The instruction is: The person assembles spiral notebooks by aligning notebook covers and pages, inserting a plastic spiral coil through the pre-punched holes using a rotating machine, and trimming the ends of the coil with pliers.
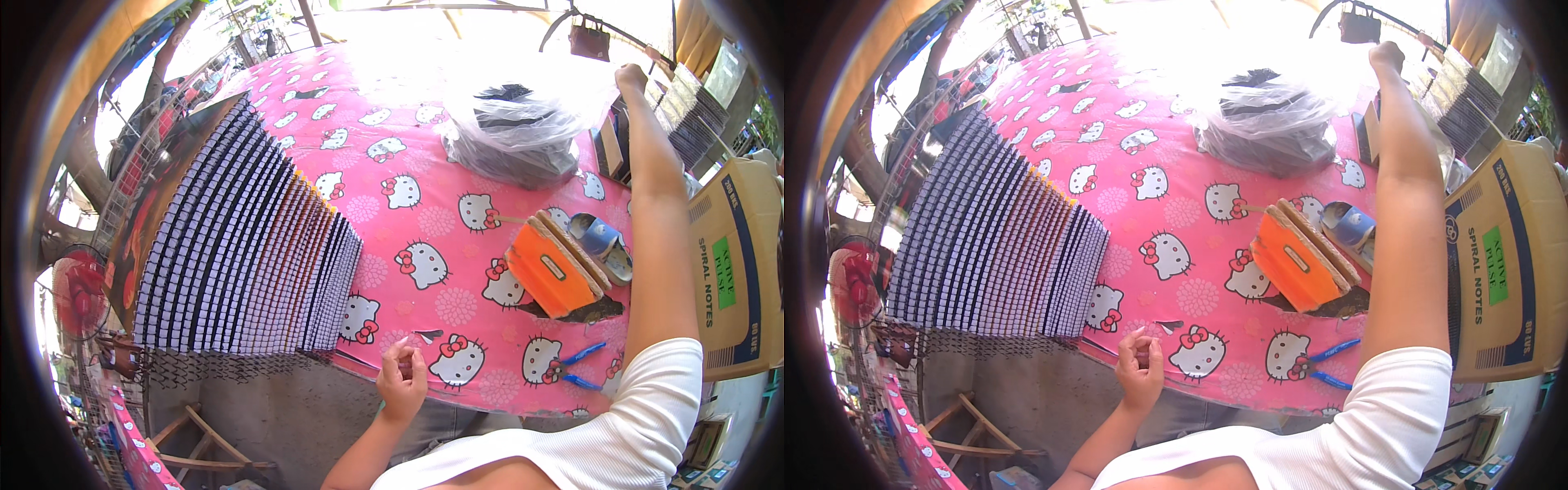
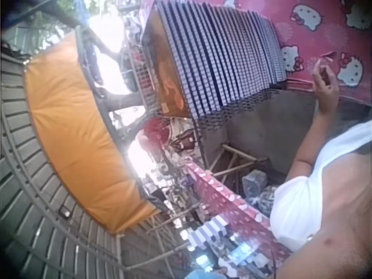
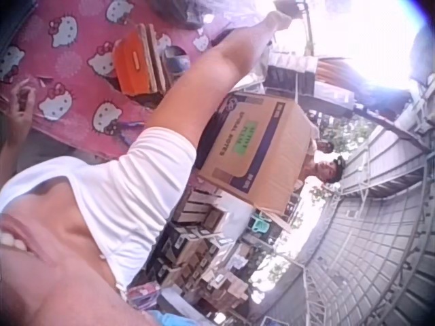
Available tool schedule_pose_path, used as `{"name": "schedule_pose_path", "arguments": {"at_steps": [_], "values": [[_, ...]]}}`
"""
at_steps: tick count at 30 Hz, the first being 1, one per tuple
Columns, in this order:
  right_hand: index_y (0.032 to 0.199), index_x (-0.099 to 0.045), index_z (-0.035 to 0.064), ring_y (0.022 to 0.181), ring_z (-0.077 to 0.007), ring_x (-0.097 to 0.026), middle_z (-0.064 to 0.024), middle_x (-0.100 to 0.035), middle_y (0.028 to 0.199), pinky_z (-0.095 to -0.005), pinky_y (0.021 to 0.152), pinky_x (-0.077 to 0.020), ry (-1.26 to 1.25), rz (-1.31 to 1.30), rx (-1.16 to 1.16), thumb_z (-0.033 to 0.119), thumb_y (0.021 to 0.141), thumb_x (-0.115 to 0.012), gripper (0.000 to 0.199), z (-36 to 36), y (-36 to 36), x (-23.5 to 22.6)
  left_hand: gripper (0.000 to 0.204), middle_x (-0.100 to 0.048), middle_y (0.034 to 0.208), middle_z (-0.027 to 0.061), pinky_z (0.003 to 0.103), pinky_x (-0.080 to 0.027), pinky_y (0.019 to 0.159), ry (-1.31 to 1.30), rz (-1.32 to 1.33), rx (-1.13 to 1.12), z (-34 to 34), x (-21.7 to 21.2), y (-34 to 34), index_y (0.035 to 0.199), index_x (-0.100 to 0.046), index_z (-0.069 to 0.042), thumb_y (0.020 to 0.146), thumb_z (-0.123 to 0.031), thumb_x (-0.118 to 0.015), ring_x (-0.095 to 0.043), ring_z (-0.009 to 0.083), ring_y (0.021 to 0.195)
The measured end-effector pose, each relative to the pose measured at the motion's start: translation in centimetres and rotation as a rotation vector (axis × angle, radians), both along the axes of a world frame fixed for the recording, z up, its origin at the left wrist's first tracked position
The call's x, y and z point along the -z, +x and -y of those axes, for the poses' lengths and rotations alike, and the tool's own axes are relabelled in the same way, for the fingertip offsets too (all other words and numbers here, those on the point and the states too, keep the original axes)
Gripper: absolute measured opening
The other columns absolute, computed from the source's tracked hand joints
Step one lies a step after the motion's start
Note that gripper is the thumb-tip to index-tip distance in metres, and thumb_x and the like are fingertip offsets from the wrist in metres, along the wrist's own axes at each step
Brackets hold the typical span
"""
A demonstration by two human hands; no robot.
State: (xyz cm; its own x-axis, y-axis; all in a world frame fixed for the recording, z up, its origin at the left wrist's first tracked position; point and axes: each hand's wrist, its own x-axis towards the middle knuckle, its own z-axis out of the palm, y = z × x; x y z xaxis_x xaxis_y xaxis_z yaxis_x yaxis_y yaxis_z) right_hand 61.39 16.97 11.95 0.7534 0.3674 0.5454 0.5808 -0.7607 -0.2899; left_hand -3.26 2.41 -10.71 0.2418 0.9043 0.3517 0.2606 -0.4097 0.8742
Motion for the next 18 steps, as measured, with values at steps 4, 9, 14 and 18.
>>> {"name": "schedule_pose_path", "arguments": {"at_steps": [4, 9, 14, 18], "values": [[0.089, -0.067, 0.0046, 0.097, -0.0314, -0.063, -0.0155, -0.068, 0.094, -0.038, 0.085, -0.0485, 0.07, 0.225, -0.305, 0.016, 0.076, -0.058, 0.019, -1.0, -3.6, -0.8, 0.031, -0.062, 0.081, 0.0045, 0.019, -0.045, 0.051, -0.042, -0.014, 0.001, 0.1, -0.2, 0.1, 0.116, -0.049, -0.001, 0.086, -0.002, -0.06, -0.056, 0.0046, 0.062], [0.086, -0.071, 0.0044, 0.082, -0.0283, -0.066, -0.0154, -0.069, 0.087, -0.0365, 0.074, -0.0512, -0.526, -0.1, -0.876, 0.001, 0.069, -0.05, 0.027, -5.2, -14.9, -0.5, 0.032, -0.062, 0.082, 0.0044, 0.019, -0.045, 0.051, -0.008, -0.039, -0.001, -0.1, -0.1, -0.2, 0.116, -0.049, -0.002, 0.086, -0.001, -0.06, -0.055, 0.0045, 0.062], [0.118, -0.059, 0.0105, 0.083, -0.0277, -0.067, -0.0158, -0.068, 0.09, -0.0407, 0.076, -0.0523, -0.664, -0.216, -0.531, 0.002, 0.077, -0.047, 0.043, -9.3, -15.6, 1.1, 0.032, -0.062, 0.082, 0.0047, 0.019, -0.045, 0.05, -0.044, -0.015, 0.018, -0.1, 0.0, -0.1, 0.116, -0.049, -0.003, 0.086, -0.001, -0.06, -0.055, 0.0045, 0.062], [0.148, -0.021, 0.0174, 0.101, -0.0344, -0.061, -0.0198, -0.06, 0.115, -0.0448, 0.085, -0.051, -0.382, -0.591, -0.49, 0.004, 0.081, -0.041, 0.072, -12.2, -16.8, 1.5, 0.032, -0.064, 0.08, 0.0059, 0.02, -0.046, 0.047, 0.033, -0.034, -0.021, 0.0, 0.0, 0.0, 0.114, -0.05, -0.002, 0.084, 0.0, -0.061, -0.058, 0.0056, 0.06]]}}
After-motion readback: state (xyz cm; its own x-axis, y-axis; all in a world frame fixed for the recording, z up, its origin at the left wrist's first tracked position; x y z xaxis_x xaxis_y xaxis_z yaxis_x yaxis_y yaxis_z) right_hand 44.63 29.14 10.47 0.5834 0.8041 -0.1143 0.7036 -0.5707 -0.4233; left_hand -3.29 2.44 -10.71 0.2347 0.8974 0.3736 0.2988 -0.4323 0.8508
